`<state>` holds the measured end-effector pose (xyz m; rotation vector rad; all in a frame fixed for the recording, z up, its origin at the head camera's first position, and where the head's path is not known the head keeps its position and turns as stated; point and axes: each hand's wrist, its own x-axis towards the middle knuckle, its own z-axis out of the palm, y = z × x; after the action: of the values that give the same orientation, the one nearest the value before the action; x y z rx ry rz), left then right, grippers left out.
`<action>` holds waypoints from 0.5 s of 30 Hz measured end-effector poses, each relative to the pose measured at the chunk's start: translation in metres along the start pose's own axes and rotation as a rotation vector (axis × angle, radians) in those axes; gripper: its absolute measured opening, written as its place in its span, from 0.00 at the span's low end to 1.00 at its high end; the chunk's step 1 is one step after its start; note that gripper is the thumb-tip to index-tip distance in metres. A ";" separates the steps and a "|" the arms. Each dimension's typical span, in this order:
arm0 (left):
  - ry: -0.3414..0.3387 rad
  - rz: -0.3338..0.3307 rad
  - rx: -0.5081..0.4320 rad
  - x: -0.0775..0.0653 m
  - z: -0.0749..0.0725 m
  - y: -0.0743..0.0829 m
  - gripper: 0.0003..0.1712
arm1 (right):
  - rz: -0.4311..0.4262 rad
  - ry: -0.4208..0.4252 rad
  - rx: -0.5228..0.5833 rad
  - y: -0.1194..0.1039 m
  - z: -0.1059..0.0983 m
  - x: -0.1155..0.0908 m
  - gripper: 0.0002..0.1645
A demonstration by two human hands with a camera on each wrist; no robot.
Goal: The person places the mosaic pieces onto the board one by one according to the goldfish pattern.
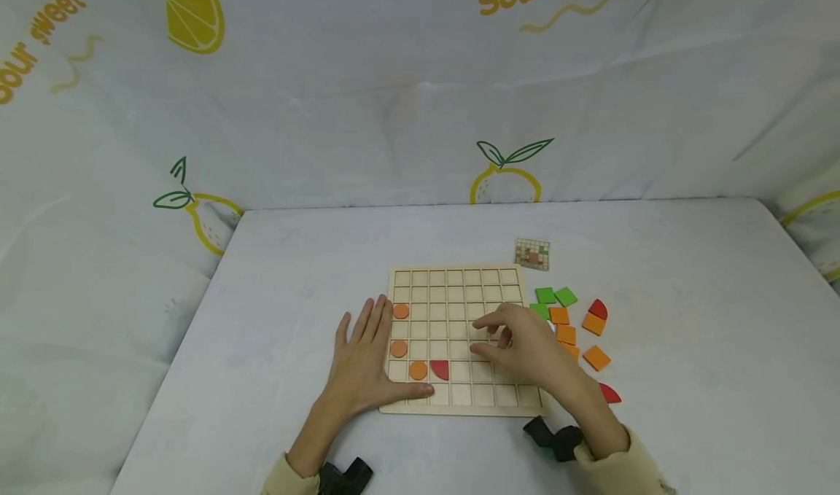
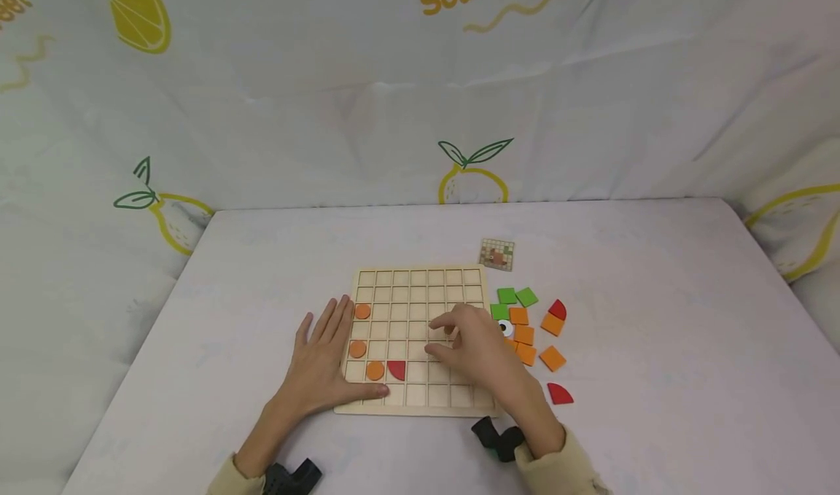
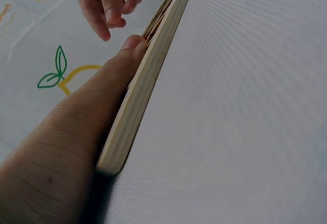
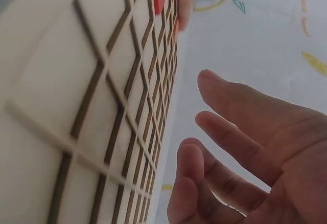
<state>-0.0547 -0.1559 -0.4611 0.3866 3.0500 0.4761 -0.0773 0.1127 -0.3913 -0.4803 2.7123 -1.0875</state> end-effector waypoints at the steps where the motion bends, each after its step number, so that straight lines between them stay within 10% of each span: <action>1: 0.003 0.002 -0.002 0.000 0.000 0.000 0.84 | 0.002 0.004 0.004 0.002 -0.004 -0.001 0.16; 15: -0.007 0.001 0.007 0.000 0.002 -0.001 0.84 | 0.063 0.090 0.017 0.036 -0.042 -0.018 0.19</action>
<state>-0.0552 -0.1564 -0.4631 0.3887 3.0458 0.4625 -0.0802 0.1705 -0.3855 -0.3490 2.7722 -1.1410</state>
